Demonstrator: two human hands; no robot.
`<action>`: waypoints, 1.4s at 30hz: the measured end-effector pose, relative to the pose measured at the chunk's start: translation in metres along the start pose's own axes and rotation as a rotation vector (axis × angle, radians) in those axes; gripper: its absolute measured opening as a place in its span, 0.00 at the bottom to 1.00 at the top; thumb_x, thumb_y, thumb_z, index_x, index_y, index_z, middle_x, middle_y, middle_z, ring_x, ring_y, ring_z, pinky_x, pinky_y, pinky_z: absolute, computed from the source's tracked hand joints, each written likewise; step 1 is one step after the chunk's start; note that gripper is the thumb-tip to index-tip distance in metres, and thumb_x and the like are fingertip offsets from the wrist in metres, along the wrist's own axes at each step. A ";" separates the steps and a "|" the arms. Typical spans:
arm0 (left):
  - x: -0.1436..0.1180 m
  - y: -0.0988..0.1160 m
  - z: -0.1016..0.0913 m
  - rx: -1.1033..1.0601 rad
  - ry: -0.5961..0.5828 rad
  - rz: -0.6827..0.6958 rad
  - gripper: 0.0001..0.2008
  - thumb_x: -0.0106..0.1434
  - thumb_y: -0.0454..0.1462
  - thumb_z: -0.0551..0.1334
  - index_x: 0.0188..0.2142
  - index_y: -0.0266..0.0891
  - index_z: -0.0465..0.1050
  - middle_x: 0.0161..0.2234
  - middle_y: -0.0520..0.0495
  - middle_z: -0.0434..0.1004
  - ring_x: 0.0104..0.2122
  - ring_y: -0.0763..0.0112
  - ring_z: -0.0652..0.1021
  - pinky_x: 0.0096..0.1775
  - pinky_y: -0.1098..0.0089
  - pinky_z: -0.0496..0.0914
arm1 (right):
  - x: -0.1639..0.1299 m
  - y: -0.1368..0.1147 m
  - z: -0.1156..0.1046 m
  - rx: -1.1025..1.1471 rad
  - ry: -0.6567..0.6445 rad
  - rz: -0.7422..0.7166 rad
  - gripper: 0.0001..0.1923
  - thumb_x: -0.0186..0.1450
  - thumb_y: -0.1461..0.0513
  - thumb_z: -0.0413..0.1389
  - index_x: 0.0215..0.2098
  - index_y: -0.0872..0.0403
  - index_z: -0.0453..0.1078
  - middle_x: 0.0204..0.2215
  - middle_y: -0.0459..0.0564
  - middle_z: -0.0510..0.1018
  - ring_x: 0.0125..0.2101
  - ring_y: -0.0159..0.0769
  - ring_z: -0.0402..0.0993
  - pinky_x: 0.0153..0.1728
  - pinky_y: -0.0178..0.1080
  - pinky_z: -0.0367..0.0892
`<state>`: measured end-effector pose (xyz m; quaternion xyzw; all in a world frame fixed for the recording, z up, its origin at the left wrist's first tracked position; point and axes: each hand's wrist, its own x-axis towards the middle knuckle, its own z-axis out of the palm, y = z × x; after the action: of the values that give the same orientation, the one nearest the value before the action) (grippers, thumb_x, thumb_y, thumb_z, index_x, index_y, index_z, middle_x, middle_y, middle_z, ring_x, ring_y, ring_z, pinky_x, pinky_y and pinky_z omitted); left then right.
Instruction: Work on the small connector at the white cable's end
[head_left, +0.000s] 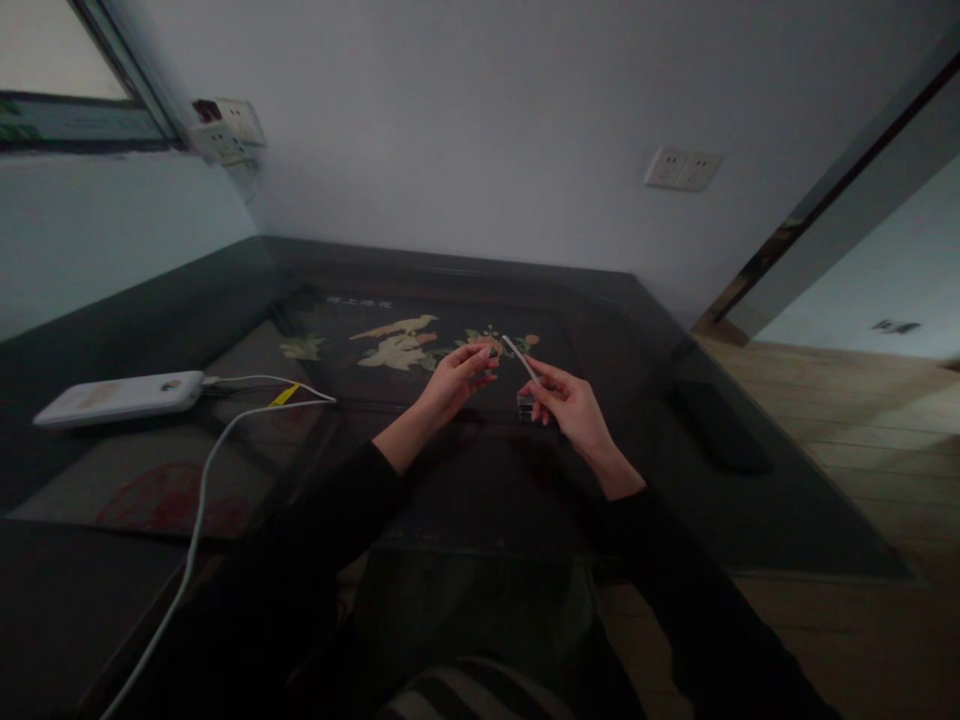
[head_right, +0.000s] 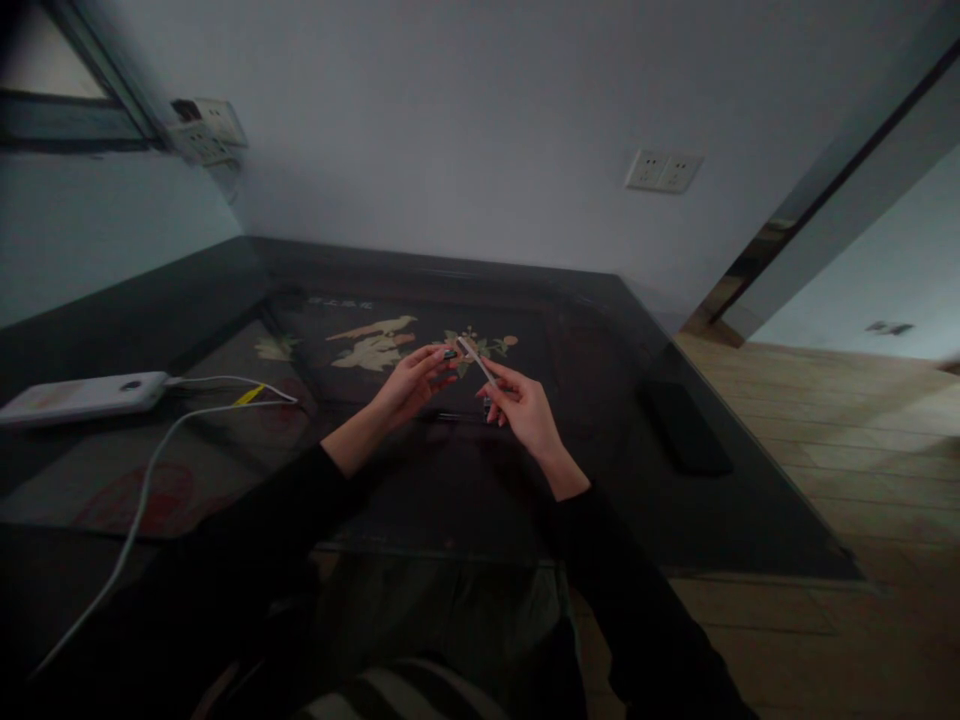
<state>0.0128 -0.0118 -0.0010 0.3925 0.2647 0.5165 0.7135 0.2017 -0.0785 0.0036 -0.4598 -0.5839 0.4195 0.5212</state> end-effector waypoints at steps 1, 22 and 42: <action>0.000 0.000 0.001 0.005 -0.005 0.005 0.11 0.55 0.36 0.72 0.37 0.36 0.77 0.38 0.47 0.79 0.37 0.72 0.78 0.40 0.70 0.73 | 0.000 -0.001 0.000 0.003 -0.002 0.000 0.29 0.61 0.56 0.61 0.60 0.53 0.70 0.31 0.50 0.80 0.18 0.26 0.69 0.17 0.30 0.60; -0.004 0.003 0.006 -0.015 -0.017 0.075 0.14 0.55 0.38 0.72 0.40 0.38 0.75 0.39 0.48 0.79 0.38 0.73 0.79 0.38 0.73 0.73 | -0.002 -0.004 0.004 0.196 -0.167 0.048 0.26 0.65 0.63 0.56 0.62 0.51 0.68 0.31 0.46 0.74 0.21 0.24 0.63 0.19 0.31 0.57; -0.003 0.004 0.006 -0.005 0.020 0.095 0.12 0.56 0.38 0.71 0.39 0.39 0.76 0.38 0.48 0.78 0.36 0.75 0.78 0.36 0.73 0.72 | -0.005 0.001 0.013 0.115 -0.107 0.002 0.27 0.68 0.59 0.55 0.65 0.49 0.64 0.24 0.41 0.70 0.15 0.22 0.56 0.15 0.31 0.50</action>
<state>0.0143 -0.0161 0.0058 0.3975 0.2518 0.5546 0.6863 0.1890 -0.0829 0.0000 -0.4066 -0.5852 0.4767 0.5146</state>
